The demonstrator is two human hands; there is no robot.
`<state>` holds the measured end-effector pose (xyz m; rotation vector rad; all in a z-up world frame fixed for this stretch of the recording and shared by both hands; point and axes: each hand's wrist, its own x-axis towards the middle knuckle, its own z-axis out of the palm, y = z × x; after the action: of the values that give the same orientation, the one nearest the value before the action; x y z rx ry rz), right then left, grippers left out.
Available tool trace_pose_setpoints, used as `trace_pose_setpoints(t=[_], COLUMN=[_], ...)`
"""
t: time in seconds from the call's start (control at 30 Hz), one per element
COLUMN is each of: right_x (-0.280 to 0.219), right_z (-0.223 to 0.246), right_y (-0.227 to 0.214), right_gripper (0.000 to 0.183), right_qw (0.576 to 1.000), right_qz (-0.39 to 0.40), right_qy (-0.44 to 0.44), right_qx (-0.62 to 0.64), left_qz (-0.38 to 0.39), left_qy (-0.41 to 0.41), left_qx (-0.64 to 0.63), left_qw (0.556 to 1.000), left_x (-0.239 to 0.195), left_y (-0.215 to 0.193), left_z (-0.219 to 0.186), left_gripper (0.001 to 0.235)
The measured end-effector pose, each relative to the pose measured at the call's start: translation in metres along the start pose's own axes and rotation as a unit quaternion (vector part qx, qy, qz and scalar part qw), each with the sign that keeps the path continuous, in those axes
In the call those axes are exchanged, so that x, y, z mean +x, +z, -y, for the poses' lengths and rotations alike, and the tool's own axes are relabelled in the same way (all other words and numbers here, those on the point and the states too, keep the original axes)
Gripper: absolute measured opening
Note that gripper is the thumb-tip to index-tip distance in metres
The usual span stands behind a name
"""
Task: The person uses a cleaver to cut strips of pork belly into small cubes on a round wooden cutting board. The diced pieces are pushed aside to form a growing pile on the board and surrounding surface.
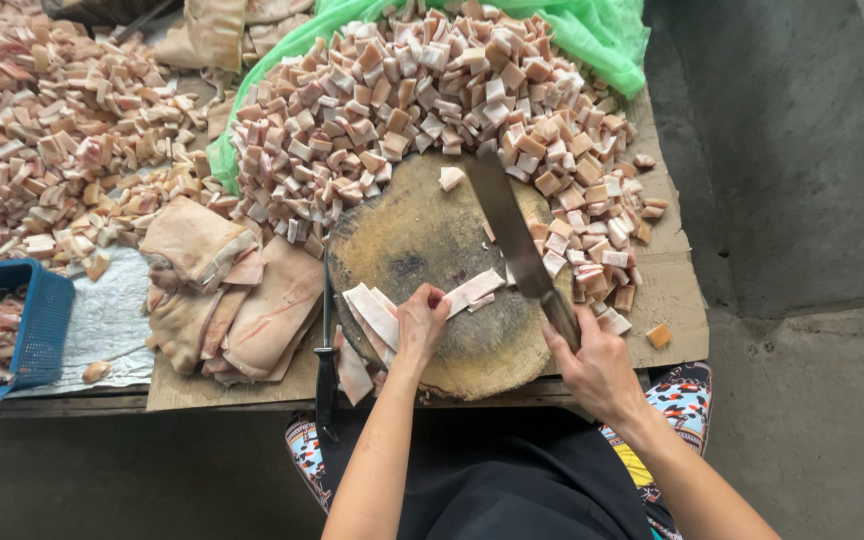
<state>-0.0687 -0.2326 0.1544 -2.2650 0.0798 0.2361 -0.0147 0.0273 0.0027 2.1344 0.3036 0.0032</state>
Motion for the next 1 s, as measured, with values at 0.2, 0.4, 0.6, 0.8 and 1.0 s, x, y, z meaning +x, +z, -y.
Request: trace_pose_setpoints(t=[0.2,0.4,0.6,0.8,1.0], right_x=[0.024,0.029,0.010,0.005,0.015], right_z=[-0.002,-0.035,0.003,0.013,-0.002], right_y=[0.039,0.051,0.016,0.051,0.054], right_gripper=[0.035,0.042,0.038,0.038,0.039], right_qw=[0.997,0.990,1.000,0.999,0.993], right_qz=[0.008,0.104,0.015,0.024,0.063], right_qy=[-0.056,0.015,-0.007,-0.040,-0.060], right_qx=[0.057,-0.096,-0.001,0.022,-0.082], left_qz=[0.006,0.006,-0.005,-0.001,0.006], left_qy=[0.009,0.020,0.025,0.031,0.027], left_qx=[-0.009,0.014,-0.008,-0.004,0.004], left_qw=[1.000,1.000,1.000,0.999,1.000], left_x=[0.004,-0.009,-0.003,-0.004,-0.008], left_y=[-0.005,-0.010,-0.002,-0.006,-0.009], left_z=[-0.008,-0.005,-0.010,-0.015,-0.014], left_gripper=[0.021,0.019,0.019,0.019,0.018])
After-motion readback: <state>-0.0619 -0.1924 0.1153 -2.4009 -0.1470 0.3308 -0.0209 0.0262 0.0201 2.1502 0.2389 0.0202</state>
